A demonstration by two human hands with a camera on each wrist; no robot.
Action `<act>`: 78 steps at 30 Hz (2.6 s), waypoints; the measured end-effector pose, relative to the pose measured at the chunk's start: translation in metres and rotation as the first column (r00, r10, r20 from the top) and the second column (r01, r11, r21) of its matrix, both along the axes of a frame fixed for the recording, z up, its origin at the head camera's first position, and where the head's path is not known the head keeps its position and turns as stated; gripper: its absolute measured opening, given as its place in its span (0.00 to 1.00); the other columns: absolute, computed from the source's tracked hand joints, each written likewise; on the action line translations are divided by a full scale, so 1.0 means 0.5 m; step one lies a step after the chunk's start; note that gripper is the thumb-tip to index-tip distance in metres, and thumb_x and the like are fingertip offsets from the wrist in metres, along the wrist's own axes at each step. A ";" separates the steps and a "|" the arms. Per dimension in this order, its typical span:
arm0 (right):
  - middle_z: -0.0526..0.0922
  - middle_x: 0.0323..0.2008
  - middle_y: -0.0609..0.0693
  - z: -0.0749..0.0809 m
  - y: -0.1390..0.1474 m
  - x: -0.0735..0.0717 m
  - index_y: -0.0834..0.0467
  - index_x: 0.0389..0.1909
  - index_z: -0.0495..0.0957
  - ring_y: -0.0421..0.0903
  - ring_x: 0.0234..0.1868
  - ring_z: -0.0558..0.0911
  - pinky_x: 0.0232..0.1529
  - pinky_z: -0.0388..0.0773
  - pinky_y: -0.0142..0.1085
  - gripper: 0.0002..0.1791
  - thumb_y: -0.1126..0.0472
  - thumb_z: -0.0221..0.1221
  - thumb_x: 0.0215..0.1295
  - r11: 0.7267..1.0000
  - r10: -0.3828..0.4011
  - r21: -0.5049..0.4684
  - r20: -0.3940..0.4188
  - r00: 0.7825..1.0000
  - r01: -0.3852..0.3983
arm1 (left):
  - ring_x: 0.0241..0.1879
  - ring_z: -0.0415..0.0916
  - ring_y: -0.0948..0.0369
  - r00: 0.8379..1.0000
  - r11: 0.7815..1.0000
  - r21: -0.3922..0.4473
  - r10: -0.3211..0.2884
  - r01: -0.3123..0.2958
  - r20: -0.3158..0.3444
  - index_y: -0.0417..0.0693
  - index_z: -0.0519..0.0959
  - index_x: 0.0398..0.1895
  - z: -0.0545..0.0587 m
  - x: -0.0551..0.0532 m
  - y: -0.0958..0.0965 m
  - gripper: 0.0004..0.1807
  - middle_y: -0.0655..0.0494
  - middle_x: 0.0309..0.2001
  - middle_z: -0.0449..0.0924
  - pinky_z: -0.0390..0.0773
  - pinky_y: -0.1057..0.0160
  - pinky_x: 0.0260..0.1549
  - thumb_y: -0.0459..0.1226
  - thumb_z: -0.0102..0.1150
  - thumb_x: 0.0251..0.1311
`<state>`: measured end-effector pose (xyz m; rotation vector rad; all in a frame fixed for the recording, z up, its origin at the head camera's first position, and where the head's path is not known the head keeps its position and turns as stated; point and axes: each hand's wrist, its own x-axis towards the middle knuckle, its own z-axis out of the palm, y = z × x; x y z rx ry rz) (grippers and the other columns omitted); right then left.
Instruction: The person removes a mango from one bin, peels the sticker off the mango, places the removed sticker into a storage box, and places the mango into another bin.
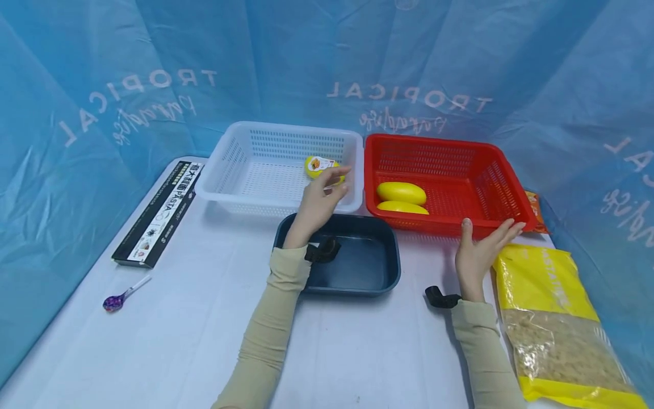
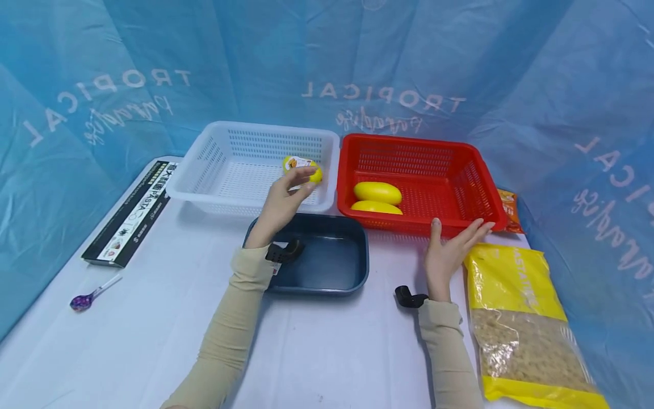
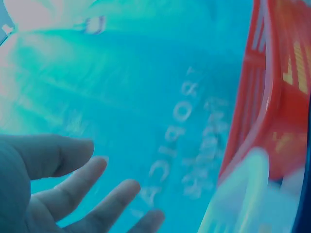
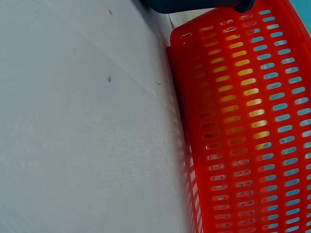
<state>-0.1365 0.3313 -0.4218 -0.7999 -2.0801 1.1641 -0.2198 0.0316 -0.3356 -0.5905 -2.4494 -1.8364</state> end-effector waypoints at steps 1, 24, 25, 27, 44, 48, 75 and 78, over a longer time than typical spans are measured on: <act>0.23 0.77 0.42 0.000 -0.002 -0.001 0.49 0.77 0.29 0.42 0.78 0.28 0.77 0.41 0.38 0.56 0.31 0.51 0.62 1.000 0.004 0.002 -0.007 1.000 -0.004 | 0.65 0.69 0.52 0.999 0.999 0.016 0.042 -0.042 -0.016 0.48 0.71 0.64 -0.002 0.005 -0.019 0.21 0.49 0.64 0.72 0.69 0.49 0.64 0.38 0.53 0.69; 0.23 0.77 0.44 0.019 0.004 0.006 0.51 0.77 0.31 0.43 0.78 0.28 0.77 0.35 0.38 0.53 0.36 0.52 0.65 0.999 0.035 -0.019 0.002 0.999 -0.035 | 0.69 0.56 0.50 0.662 0.670 0.093 0.742 -0.736 -0.102 0.43 0.63 0.69 -0.063 0.004 -0.198 0.28 0.45 0.69 0.62 0.56 0.51 0.69 0.38 0.53 0.66; 0.23 0.77 0.44 0.020 0.002 0.008 0.51 0.77 0.30 0.44 0.78 0.27 0.77 0.34 0.40 0.53 0.36 0.51 0.65 0.999 0.037 -0.025 0.012 0.999 -0.036 | 0.70 0.54 0.50 0.654 0.661 0.087 0.750 -0.745 -0.102 0.43 0.62 0.69 -0.065 0.003 -0.202 0.29 0.45 0.69 0.61 0.54 0.52 0.70 0.38 0.54 0.66; 0.24 0.78 0.44 0.023 -0.005 0.012 0.51 0.78 0.31 0.45 0.78 0.27 0.77 0.32 0.42 0.53 0.34 0.51 0.64 0.999 0.039 -0.033 0.022 0.999 -0.039 | 0.72 0.51 0.51 0.647 0.654 0.076 0.756 -0.753 -0.097 0.44 0.60 0.71 -0.068 0.003 -0.209 0.31 0.45 0.70 0.59 0.52 0.52 0.72 0.39 0.54 0.66; 0.40 0.78 0.41 0.098 -0.090 0.015 0.45 0.77 0.43 0.44 0.79 0.31 0.77 0.31 0.48 0.44 0.38 0.51 0.67 0.983 0.183 -0.013 -0.027 0.983 -0.183 | 0.74 0.47 0.48 0.619 0.619 0.003 0.785 -0.786 0.020 0.42 0.54 0.73 -0.096 -0.005 -0.239 0.36 0.43 0.73 0.54 0.48 0.50 0.73 0.43 0.53 0.66; 0.45 0.78 0.42 0.116 -0.119 -0.001 0.47 0.76 0.47 0.42 0.79 0.34 0.77 0.33 0.46 0.43 0.39 0.53 0.66 0.974 0.226 -0.003 -0.104 0.969 -0.227 | 0.72 0.50 0.49 0.601 0.599 0.055 0.796 -0.799 0.064 0.43 0.54 0.73 -0.095 -0.012 -0.235 0.35 0.43 0.72 0.55 0.50 0.52 0.72 0.43 0.52 0.67; 0.54 0.76 0.51 0.154 -0.275 -0.125 0.52 0.75 0.51 0.60 0.73 0.58 0.71 0.59 0.57 0.40 0.48 0.57 0.67 0.746 0.665 0.014 -0.016 0.746 -0.665 | 0.77 0.34 0.45 0.566 0.566 0.027 0.821 -0.824 0.070 0.45 0.54 0.74 -0.116 -0.052 -0.199 0.35 0.43 0.77 0.43 0.38 0.51 0.76 0.45 0.51 0.66; 0.55 0.75 0.52 0.162 -0.287 -0.149 0.53 0.75 0.52 0.58 0.74 0.57 0.72 0.56 0.57 0.39 0.49 0.57 0.68 0.710 0.703 0.024 0.014 0.711 -0.704 | 0.77 0.33 0.43 0.557 0.557 0.026 0.827 -0.830 0.077 0.45 0.54 0.74 -0.113 -0.058 -0.199 0.35 0.43 0.77 0.42 0.37 0.50 0.76 0.45 0.51 0.66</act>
